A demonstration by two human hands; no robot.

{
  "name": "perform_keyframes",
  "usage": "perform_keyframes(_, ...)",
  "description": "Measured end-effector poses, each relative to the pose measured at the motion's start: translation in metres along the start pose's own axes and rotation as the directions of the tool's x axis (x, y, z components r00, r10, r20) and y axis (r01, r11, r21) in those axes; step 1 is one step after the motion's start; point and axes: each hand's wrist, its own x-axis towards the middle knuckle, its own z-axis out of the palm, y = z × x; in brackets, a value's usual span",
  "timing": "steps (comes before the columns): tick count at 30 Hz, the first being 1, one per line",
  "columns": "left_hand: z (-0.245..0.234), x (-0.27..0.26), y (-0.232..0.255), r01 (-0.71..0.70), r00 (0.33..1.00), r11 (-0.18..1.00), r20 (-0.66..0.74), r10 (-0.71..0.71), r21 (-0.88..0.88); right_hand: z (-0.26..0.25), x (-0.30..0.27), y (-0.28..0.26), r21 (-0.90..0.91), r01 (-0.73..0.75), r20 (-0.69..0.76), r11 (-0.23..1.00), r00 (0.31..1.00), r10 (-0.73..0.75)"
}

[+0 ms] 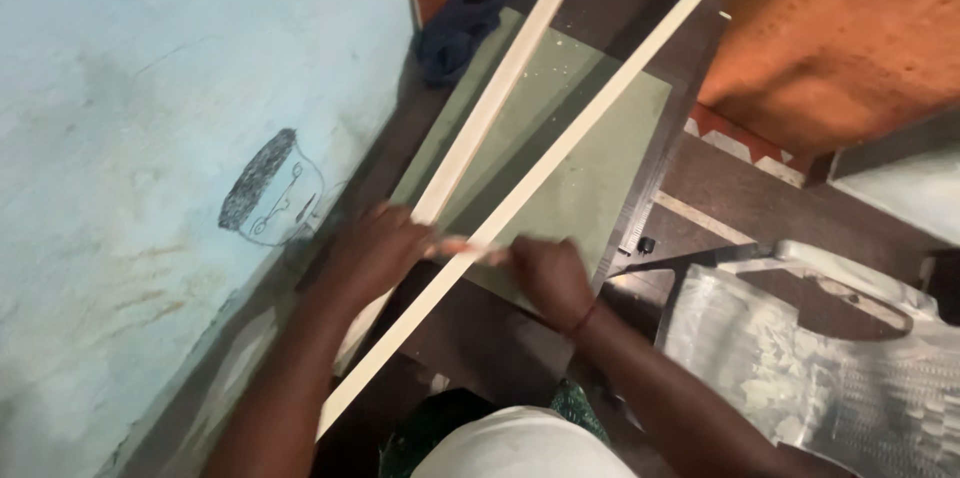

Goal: The person sands two long, light-colored wooden planks using a sanding block. They work on a dark table, holding the planks with one hand and moving the sanding block back and forth along the length of the wood with the other hand.

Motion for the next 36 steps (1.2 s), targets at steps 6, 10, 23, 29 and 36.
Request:
perform_keyframes(6, 0.011, 0.062, 0.020, -0.072, 0.975, 0.997, -0.215, 0.063, -0.038, -0.027, 0.041, 0.033, -0.133, -0.185, -0.040, 0.974, 0.983, 0.181)
perform_keyframes(10, -0.003, 0.040, 0.012, -0.096, 0.987, 0.993, -0.119, 0.104, 0.074, 0.002, 0.006, 0.009, -0.017, -0.124, -0.147, 0.992, 0.982, 0.121)
perform_keyframes(23, -0.014, -0.057, 0.032, 0.004, 0.994, 0.916, 0.098, -0.048, 0.400, 0.031, -0.044, -0.038, 0.097, -0.115, -0.017, 0.989, 0.993, 0.117)
perform_keyframes(29, 0.016, 0.016, 0.030, -0.067, 0.951, 0.980, -0.285, 0.119, 0.187, 0.002, -0.003, 0.003, -0.029, -0.330, 0.042, 0.943, 0.943, 0.332)
perform_keyframes(36, -0.012, -0.005, 0.014, -0.190, 0.982, 0.953, 0.063, 0.181, 0.236, 0.008, -0.043, -0.047, 0.198, -0.377, 0.094, 0.905, 0.926, 0.365)
